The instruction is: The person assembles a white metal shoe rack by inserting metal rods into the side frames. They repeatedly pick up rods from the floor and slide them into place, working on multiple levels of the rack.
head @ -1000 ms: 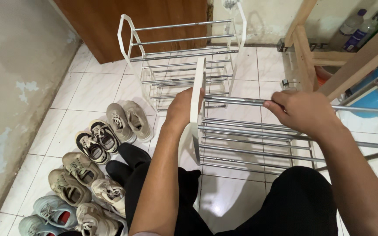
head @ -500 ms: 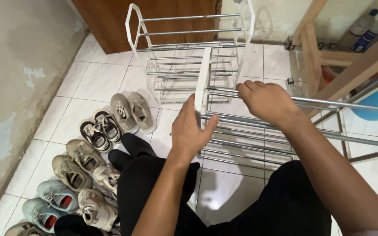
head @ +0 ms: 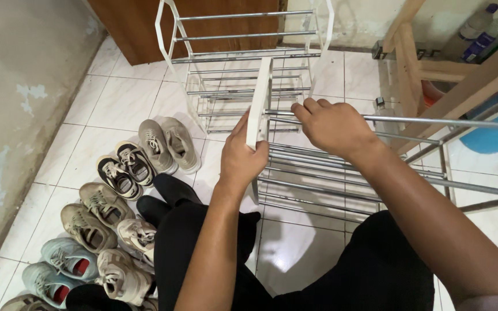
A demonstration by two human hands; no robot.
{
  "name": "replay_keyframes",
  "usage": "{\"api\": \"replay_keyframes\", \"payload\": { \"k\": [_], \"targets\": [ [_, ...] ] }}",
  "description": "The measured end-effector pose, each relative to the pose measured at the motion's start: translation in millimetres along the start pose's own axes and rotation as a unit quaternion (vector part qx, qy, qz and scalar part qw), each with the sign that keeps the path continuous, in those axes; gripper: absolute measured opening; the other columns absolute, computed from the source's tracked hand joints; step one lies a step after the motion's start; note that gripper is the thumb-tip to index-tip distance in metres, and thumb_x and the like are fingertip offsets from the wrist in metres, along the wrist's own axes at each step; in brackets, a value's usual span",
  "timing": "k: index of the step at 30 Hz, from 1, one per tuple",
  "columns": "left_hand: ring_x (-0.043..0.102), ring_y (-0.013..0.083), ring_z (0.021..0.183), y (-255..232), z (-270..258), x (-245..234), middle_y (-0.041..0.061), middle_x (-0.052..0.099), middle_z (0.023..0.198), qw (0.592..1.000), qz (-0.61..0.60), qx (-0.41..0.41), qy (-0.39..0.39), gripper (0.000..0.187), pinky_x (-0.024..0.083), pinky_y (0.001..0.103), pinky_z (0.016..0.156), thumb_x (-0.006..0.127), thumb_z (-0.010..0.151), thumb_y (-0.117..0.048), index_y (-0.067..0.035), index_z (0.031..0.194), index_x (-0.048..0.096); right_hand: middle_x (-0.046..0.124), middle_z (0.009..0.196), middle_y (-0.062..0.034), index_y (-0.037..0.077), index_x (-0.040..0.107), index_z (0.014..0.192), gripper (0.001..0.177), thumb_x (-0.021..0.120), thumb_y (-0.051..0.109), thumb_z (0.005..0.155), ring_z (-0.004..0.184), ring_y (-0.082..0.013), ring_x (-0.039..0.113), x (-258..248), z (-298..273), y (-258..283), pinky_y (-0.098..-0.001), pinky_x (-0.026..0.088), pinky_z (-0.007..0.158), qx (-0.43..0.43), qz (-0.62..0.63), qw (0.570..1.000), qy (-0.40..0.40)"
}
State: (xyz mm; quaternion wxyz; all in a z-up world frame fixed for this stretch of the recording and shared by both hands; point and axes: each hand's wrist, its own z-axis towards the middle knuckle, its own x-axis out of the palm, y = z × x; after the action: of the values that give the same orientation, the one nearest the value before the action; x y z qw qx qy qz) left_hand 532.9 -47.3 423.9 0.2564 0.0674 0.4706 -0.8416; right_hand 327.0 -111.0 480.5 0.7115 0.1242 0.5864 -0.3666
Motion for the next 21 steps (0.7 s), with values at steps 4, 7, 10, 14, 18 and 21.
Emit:
{"api": "replay_keyframes", "payload": {
  "k": [4,7,10,14,18,21],
  "targets": [
    [0.072,0.0394,0.096,0.0,-2.4,0.9,0.018,0.075,0.113,0.995,0.019,-0.091,0.040,0.052,0.058,0.043,0.083,0.060,0.080,-0.009,-0.007,0.133,0.064,0.069,0.091,-0.0062,0.007,0.064,0.103,0.022,0.059,0.028,0.099,0.081,-0.0222,0.073,11.0,11.5,11.6,-0.0372,0.058,0.055,0.002,-0.036,0.999,0.028],
    [0.074,0.0369,0.085,2.4,-4.4,2.4,0.018,0.075,0.109,0.994,0.005,-0.110,0.030,0.060,0.059,0.040,0.077,0.059,0.079,-0.009,-0.007,0.139,0.061,0.069,0.091,-0.0032,0.011,0.063,0.099,0.008,0.058,0.016,0.095,0.082,-0.0202,0.073,19.5,17.4,14.8,-0.0364,0.058,0.057,0.016,-0.034,0.999,0.039],
    [0.075,0.0325,0.085,10.0,-7.8,6.7,0.018,0.075,0.110,0.998,-0.010,-0.056,0.004,0.061,0.060,0.038,0.078,0.059,0.080,-0.005,-0.004,0.141,0.059,0.071,0.091,-0.0048,0.010,0.063,0.099,0.012,0.055,0.018,0.097,0.082,-0.0243,0.073,18.8,20.2,11.9,-0.0398,0.058,0.058,0.036,0.034,0.998,0.029],
    [0.077,0.0262,0.099,18.1,-8.5,15.5,0.019,0.071,0.120,0.994,-0.099,-0.049,0.013,0.069,0.062,0.035,0.081,0.053,0.079,0.003,-0.002,0.148,0.050,0.073,0.090,-0.0096,0.008,0.063,0.099,0.024,0.052,0.029,0.102,0.076,-0.0328,0.072,5.7,28.8,10.8,-0.0464,0.057,0.060,0.081,0.090,0.985,0.119],
    [0.076,0.0256,0.111,21.5,-9.5,15.9,0.020,0.069,0.127,0.990,-0.132,-0.053,0.023,0.074,0.061,0.034,0.088,0.049,0.079,0.006,-0.001,0.153,0.044,0.074,0.087,-0.0128,0.008,0.064,0.101,0.030,0.049,0.034,0.105,0.078,-0.0380,0.071,-9.5,35.4,15.4,-0.0508,0.057,0.066,0.117,0.128,0.970,0.173],
    [0.076,0.0267,0.110,19.0,-10.0,14.9,0.020,0.070,0.124,0.991,-0.104,-0.078,0.030,0.073,0.062,0.035,0.085,0.050,0.078,0.005,-0.001,0.151,0.047,0.073,0.086,-0.0164,0.010,0.066,0.102,0.032,0.049,0.036,0.104,0.082,-0.0412,0.070,-14.8,37.6,17.0,-0.0540,0.055,0.071,0.157,0.178,0.952,0.192]
  ]
}}
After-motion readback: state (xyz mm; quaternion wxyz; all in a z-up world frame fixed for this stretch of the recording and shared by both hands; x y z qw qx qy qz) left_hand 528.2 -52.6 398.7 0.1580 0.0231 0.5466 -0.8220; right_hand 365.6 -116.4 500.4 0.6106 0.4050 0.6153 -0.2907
